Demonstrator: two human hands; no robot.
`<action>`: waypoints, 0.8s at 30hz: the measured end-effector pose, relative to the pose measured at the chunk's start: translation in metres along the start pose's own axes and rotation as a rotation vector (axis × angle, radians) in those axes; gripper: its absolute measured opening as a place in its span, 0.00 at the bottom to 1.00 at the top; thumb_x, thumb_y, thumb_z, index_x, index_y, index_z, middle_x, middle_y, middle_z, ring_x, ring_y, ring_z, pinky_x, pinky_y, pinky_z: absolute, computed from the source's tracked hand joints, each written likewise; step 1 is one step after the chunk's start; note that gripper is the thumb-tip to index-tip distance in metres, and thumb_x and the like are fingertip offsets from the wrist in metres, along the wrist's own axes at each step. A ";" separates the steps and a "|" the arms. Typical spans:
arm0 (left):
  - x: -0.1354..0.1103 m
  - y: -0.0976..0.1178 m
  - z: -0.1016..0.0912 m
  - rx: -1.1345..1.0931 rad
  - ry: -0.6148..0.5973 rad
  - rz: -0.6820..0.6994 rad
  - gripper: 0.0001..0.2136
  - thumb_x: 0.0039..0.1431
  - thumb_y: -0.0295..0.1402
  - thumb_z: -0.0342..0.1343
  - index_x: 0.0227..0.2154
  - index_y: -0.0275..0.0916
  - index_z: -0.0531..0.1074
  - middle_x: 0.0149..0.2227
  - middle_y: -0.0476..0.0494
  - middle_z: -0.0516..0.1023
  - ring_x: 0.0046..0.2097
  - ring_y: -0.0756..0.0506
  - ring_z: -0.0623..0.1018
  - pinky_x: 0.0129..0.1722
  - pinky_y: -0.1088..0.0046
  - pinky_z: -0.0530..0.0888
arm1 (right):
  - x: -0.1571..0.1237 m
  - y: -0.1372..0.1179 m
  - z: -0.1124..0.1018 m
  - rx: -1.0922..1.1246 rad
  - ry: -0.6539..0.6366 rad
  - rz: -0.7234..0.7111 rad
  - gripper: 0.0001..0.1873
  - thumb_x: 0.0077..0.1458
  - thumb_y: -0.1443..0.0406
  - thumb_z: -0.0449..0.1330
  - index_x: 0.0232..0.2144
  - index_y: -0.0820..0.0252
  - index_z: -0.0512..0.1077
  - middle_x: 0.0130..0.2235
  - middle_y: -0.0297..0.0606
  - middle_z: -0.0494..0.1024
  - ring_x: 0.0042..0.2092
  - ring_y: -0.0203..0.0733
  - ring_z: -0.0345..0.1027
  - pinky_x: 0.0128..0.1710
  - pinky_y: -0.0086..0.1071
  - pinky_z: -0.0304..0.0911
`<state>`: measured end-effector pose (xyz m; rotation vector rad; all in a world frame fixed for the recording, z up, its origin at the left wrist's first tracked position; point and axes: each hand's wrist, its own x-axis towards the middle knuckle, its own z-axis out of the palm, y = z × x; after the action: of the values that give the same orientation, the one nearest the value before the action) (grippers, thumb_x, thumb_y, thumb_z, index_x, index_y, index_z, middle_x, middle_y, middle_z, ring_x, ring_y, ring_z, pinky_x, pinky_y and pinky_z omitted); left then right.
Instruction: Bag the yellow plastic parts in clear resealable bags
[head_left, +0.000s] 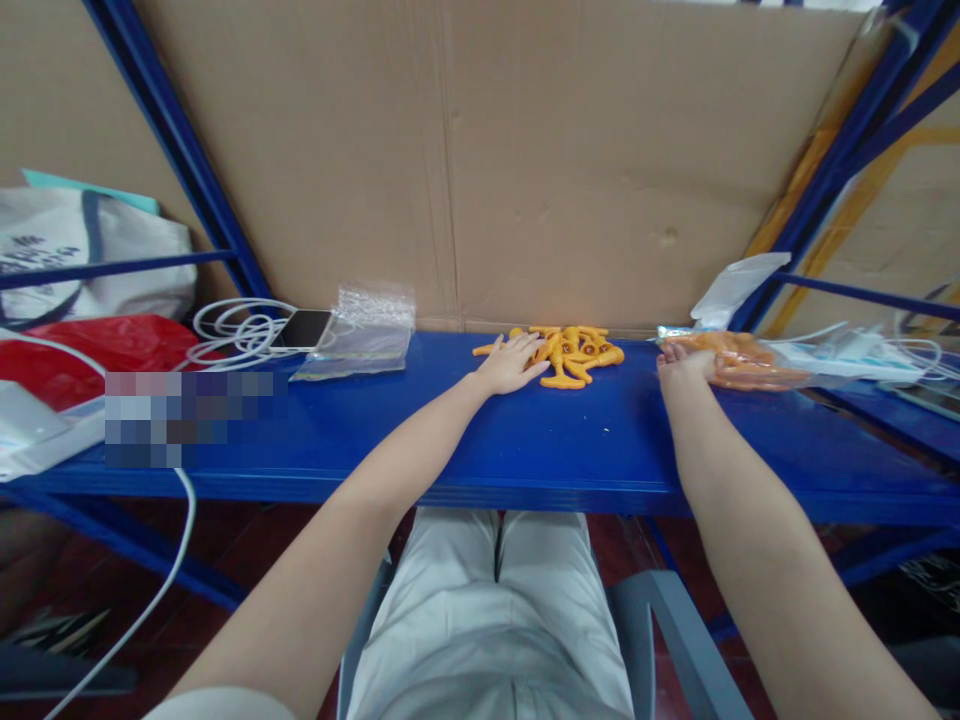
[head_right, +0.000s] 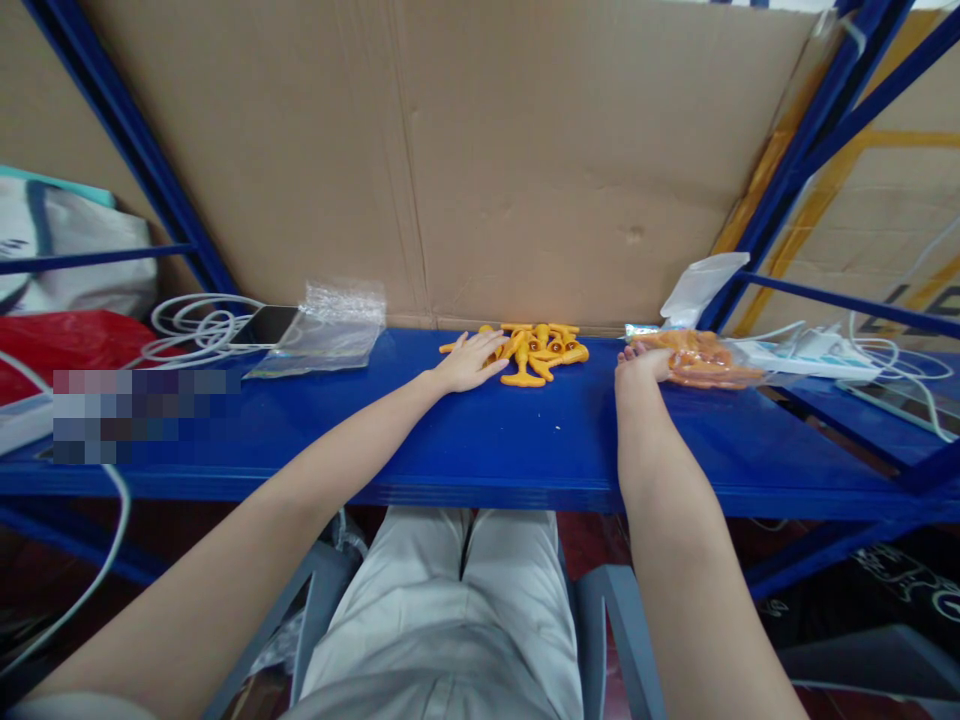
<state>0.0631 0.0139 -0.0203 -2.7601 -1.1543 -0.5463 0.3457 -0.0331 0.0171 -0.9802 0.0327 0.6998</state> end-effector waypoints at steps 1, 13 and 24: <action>0.000 0.002 0.000 -0.004 -0.007 0.045 0.29 0.68 0.51 0.41 0.66 0.43 0.57 0.70 0.39 0.55 0.70 0.37 0.55 0.67 0.46 0.50 | -0.002 -0.001 -0.001 0.024 -0.003 -0.002 0.23 0.67 0.62 0.32 0.25 0.56 0.59 0.29 0.35 0.67 0.25 0.31 0.63 0.27 0.27 0.60; 0.008 0.023 0.011 0.008 0.059 0.299 0.17 0.68 0.42 0.49 0.51 0.43 0.76 0.61 0.37 0.72 0.64 0.38 0.67 0.60 0.53 0.61 | -0.023 -0.009 -0.003 0.134 0.064 -0.018 0.29 0.71 0.58 0.37 0.24 0.63 0.65 0.21 0.32 0.66 0.18 0.27 0.53 0.18 0.23 0.51; 0.007 0.034 0.013 0.114 0.099 0.262 0.14 0.69 0.35 0.49 0.49 0.42 0.76 0.57 0.38 0.75 0.60 0.40 0.71 0.58 0.56 0.63 | -0.017 -0.003 -0.010 0.083 0.321 -0.050 0.24 0.67 0.58 0.45 0.19 0.57 0.62 0.18 0.29 0.60 0.17 0.32 0.54 0.19 0.28 0.52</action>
<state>0.0950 -0.0029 -0.0282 -2.6932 -0.7620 -0.5603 0.3369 -0.0504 0.0194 -1.0019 0.3150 0.4863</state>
